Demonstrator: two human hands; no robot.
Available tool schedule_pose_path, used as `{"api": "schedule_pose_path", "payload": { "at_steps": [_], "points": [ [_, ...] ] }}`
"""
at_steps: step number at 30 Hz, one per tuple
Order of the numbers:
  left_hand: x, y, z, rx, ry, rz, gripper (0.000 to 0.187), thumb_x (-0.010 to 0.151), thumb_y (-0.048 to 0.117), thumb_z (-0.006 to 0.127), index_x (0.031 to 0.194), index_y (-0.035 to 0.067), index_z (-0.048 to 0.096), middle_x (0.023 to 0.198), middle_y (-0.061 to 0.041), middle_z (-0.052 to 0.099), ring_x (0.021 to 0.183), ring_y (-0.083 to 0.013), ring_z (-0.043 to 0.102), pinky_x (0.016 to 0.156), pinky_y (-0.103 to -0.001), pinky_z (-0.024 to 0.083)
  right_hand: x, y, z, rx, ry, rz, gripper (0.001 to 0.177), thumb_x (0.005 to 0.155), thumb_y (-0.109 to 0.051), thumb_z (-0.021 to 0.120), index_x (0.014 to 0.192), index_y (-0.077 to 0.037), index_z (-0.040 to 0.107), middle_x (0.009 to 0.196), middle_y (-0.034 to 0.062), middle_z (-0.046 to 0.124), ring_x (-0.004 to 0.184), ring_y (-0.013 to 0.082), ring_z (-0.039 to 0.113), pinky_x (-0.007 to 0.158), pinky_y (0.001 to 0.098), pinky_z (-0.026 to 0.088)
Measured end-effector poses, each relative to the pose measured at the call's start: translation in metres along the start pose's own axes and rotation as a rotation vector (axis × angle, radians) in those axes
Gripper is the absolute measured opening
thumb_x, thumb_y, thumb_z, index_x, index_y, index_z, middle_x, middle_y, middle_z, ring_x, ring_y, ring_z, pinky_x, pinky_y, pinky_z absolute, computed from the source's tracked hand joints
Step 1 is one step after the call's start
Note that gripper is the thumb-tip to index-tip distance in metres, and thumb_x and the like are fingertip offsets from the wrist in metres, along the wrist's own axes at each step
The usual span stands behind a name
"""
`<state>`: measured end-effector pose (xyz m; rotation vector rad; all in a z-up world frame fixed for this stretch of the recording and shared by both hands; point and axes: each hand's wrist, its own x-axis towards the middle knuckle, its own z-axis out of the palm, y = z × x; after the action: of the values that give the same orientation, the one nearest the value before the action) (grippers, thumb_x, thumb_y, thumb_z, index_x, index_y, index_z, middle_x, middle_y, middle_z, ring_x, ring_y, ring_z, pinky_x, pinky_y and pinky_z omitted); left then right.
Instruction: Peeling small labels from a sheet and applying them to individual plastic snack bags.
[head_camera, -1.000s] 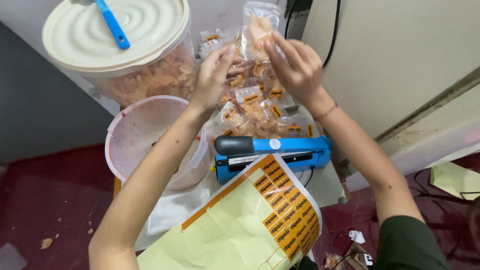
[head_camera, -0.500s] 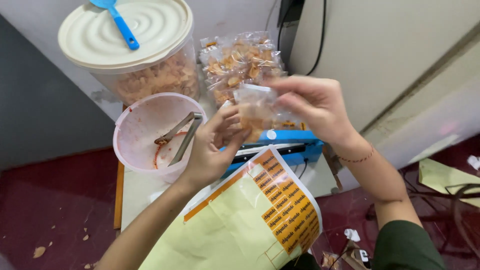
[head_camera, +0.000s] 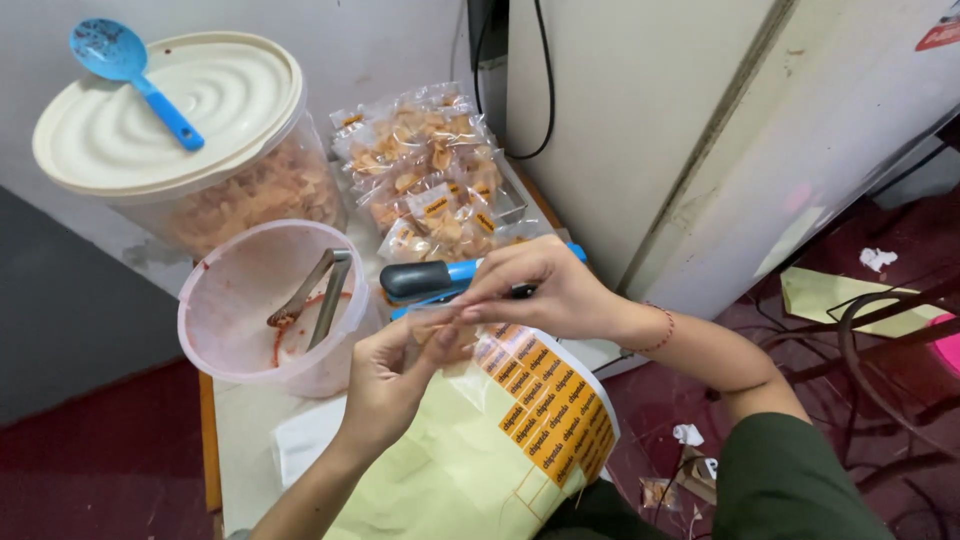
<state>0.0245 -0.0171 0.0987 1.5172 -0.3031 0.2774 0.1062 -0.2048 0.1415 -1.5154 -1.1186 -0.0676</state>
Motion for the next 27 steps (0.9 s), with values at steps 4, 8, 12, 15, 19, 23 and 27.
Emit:
{"api": "schedule_pose_path", "payload": {
  "at_steps": [4,8,12,15,19,23,27],
  "points": [
    [-0.016,-0.008,-0.015,0.037,-0.022,0.059,0.018,0.092,0.013,0.073,0.077,0.007,0.081,0.099,-0.013,0.082,0.097,-0.0235,0.079,0.089,-0.040,0.059,-0.017,-0.002,0.003,0.001,-0.039,0.045,0.006,0.089,-0.006,0.080,0.094,-0.006,0.082,0.077,0.0071,0.073,0.061,0.0088,0.060,0.056,0.0247,0.052],
    [-0.035,-0.005,-0.015,0.181,-0.140,0.031,0.033,0.101,0.026,0.058,0.081,0.006,0.076,0.100,-0.009,0.080,0.097,-0.0210,0.076,0.089,-0.036,0.056,-0.032,-0.001,0.005,-0.025,-0.186,0.104,0.010,0.092,-0.008,0.073,0.098,-0.005,0.080,0.082,0.0081,0.073,0.069,0.0134,0.065,0.062,0.0264,0.054],
    [-0.054,-0.013,-0.033,0.194,-0.156,-0.018,0.035,0.104,0.020,0.057,0.075,0.006,0.072,0.083,-0.010,0.078,0.081,-0.0255,0.076,0.082,-0.040,0.059,-0.045,-0.008,0.006,-0.111,-0.149,0.174,0.011,0.092,-0.002,0.071,0.100,-0.002,0.080,0.080,0.0120,0.074,0.064,0.0164,0.064,0.060,0.0311,0.054],
    [-0.066,-0.018,-0.053,0.261,-0.192,-0.075,0.030,0.105,0.019,0.054,0.090,0.004,0.076,0.099,-0.013,0.078,0.098,-0.0301,0.075,0.091,-0.046,0.055,-0.077,0.016,0.002,-0.233,-0.049,0.239,0.014,0.094,-0.001,0.071,0.104,-0.001,0.079,0.087,0.0127,0.076,0.071,0.0197,0.068,0.066,0.0331,0.056],
    [-0.091,-0.032,-0.060,0.305,-0.262,-0.172,0.025,0.103,0.015,0.054,0.102,0.003,0.077,0.113,-0.018,0.075,0.109,-0.0397,0.071,0.097,-0.054,0.051,-0.099,0.032,0.019,-0.297,-0.059,0.300,0.014,0.090,0.004,0.073,0.103,0.003,0.077,0.092,0.0187,0.076,0.081,0.0299,0.073,0.071,0.0381,0.058],
    [-0.107,-0.039,-0.046,0.444,-0.614,-0.266,0.028,0.103,0.021,0.052,0.095,0.004,0.073,0.134,-0.023,0.063,0.122,-0.0479,0.060,0.105,-0.058,0.044,-0.124,0.056,0.030,-0.429,-0.389,0.358,0.018,0.092,0.001,0.068,0.108,0.004,0.076,0.105,0.0221,0.075,0.097,0.0342,0.072,0.082,0.0409,0.057],
    [-0.120,-0.066,-0.030,0.514,-0.723,-0.219,0.030,0.104,0.025,0.052,0.096,0.003,0.071,0.139,-0.027,0.057,0.133,-0.0469,0.051,0.113,-0.059,0.036,-0.139,0.077,0.037,-0.613,-0.611,0.313,0.026,0.091,-0.010,0.074,0.113,0.003,0.074,0.111,0.0222,0.073,0.103,0.0331,0.070,0.088,0.0414,0.056]
  ]
}}
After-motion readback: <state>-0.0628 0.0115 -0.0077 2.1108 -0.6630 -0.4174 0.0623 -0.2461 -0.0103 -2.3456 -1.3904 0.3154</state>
